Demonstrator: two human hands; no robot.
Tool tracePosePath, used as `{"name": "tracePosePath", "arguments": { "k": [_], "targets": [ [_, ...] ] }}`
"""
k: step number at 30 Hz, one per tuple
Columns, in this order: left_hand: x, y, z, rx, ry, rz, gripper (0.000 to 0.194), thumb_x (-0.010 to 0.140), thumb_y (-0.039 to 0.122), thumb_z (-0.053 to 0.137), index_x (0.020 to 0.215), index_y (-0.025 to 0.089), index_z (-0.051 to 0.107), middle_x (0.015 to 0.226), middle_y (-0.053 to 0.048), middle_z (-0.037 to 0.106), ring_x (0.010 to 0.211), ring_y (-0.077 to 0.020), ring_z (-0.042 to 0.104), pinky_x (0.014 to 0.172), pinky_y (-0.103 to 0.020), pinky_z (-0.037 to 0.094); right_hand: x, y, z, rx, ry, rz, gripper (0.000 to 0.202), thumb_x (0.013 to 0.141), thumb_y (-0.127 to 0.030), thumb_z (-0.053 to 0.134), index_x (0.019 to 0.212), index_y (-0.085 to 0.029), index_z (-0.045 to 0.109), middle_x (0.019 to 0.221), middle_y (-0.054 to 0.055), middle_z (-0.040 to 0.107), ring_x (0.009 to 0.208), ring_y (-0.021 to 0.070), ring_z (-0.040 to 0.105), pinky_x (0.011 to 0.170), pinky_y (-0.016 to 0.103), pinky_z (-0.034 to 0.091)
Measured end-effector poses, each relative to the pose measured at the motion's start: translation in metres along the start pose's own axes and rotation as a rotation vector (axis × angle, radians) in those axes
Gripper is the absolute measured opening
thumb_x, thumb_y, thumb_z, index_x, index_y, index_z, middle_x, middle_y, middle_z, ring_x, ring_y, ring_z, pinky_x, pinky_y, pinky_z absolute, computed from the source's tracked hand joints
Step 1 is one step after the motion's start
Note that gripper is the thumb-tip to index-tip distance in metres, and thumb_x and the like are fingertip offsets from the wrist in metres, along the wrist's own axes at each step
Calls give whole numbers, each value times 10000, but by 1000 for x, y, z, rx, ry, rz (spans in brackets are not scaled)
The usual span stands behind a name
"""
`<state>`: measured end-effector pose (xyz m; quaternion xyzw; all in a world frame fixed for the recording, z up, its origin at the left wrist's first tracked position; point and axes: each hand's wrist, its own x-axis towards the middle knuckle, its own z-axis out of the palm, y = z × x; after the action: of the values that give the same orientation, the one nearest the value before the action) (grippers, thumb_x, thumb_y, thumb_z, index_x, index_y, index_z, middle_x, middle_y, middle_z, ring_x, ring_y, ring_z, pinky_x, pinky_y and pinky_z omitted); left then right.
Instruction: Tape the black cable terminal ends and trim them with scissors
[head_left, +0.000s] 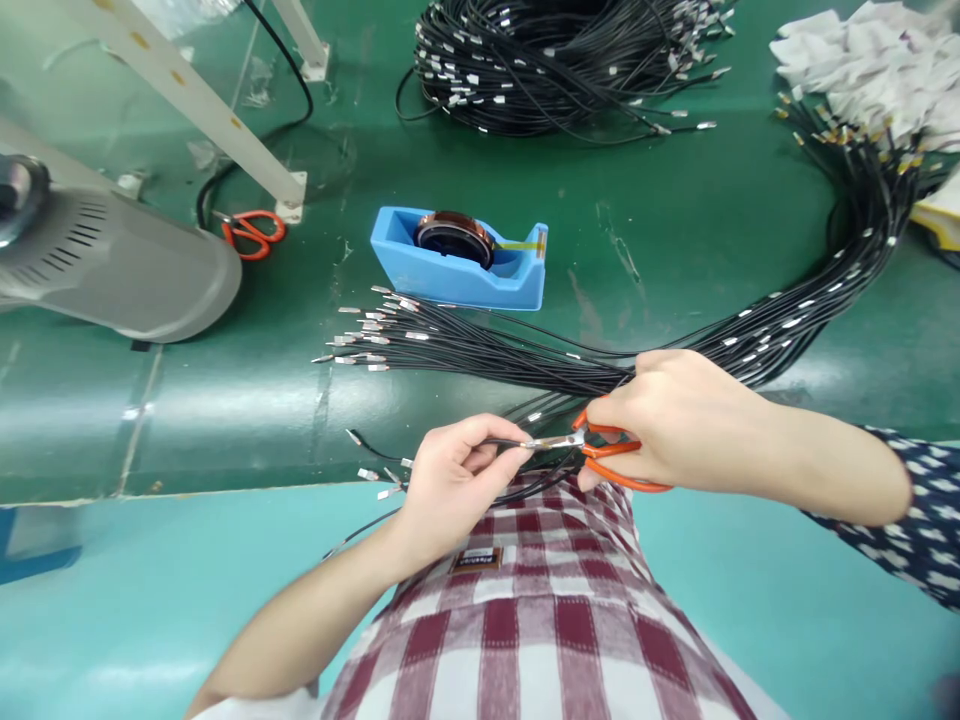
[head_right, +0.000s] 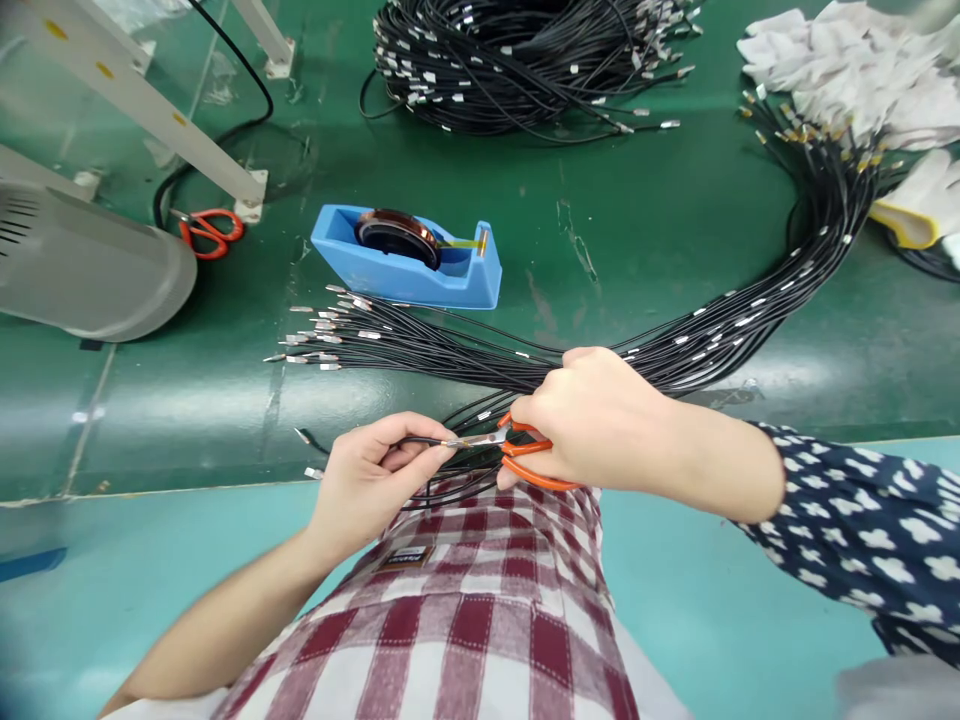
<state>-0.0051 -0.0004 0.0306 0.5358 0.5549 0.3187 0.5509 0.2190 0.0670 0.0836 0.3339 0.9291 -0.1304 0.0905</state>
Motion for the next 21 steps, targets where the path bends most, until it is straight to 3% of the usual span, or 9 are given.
{"name": "tracePosePath", "arguments": {
  "k": [6,11,21],
  "targets": [
    [-1,-1,-1,22,5,44,153,827,262,637,827,118,690,524,45,451,429,-51,279,407,-195,203,-1,-3,0,-35,22,-13,450,844,-579,606,587,-211,584,469,-6,593,413,136,406,555,283,200],
    [-1,-2,-2,49,12,81,139,842,244,628,833,121,691,495,69,377,422,-55,254,403,-206,178,1,-6,-1,7,-67,61,436,849,-555,608,581,-212,580,482,-1,592,425,137,400,522,282,176],
    [3,-2,-1,-3,-31,38,149,824,260,644,800,117,678,499,92,261,448,-57,208,422,-207,157,6,5,8,568,-355,133,541,828,-631,581,527,-192,485,410,-61,408,404,76,295,432,224,210]
  ]
}}
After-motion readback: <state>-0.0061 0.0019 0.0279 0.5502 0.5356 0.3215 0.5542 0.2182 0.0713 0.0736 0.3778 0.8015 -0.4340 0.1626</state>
